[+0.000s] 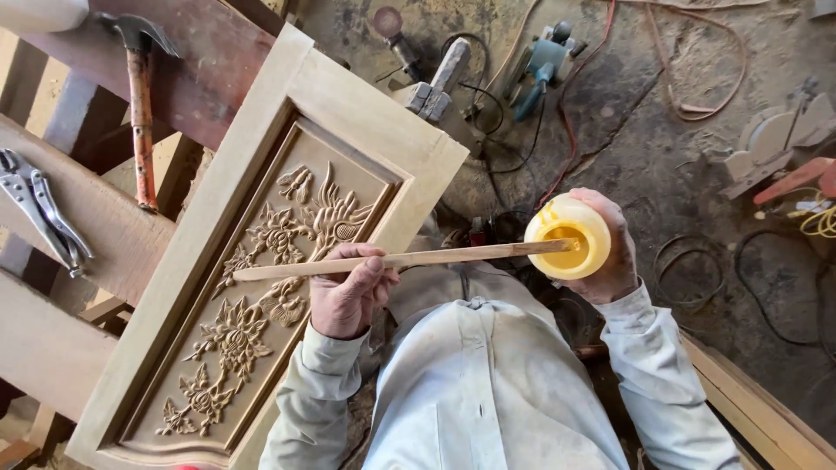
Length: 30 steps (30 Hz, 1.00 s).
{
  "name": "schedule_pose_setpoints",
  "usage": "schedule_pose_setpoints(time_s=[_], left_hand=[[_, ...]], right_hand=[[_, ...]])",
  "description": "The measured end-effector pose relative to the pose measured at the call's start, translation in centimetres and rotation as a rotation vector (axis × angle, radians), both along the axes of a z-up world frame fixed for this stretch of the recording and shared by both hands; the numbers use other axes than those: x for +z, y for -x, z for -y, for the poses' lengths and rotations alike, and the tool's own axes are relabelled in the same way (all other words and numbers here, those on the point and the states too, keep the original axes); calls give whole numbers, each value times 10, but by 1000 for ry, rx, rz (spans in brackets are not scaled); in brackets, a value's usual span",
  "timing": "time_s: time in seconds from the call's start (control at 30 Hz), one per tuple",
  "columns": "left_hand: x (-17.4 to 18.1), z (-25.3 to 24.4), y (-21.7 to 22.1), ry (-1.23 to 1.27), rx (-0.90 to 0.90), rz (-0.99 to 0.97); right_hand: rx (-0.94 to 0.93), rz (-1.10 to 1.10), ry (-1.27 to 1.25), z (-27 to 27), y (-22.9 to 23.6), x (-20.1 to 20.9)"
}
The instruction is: The person is applying wood glue to the edges and carved details of a wooden panel using a thin wooden stick as an applicator.
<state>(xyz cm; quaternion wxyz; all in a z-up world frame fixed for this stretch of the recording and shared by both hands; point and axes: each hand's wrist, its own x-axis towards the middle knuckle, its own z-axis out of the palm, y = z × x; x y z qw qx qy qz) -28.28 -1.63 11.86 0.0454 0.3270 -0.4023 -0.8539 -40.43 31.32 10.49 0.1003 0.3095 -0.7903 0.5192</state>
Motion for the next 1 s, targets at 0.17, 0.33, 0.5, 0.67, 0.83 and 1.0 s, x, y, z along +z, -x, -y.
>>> schedule_pose_setpoints(time_s=[0.17, 0.33, 0.5, 0.67, 0.83, 1.0], left_hand=[[-1, 13, 0, -21, 69, -46], [-2, 23, -4, -82, 81, -23], [-6, 51, -24, -141, 127, -67], [-1, 87, -39, 204, 61, -206], [43, 86, -14, 712, -222, -308], [41, 85, -19, 956, -328, -320]], right_hand=[[4, 146, 30, 16, -11, -14], [18, 238, 22, 34, -15, -15], [-14, 296, -9, 43, -15, -26], [-32, 348, -9, 44, -11, -35], [-44, 372, 7, 38, -10, -38], [-86, 321, -24, 30, -8, -43]])
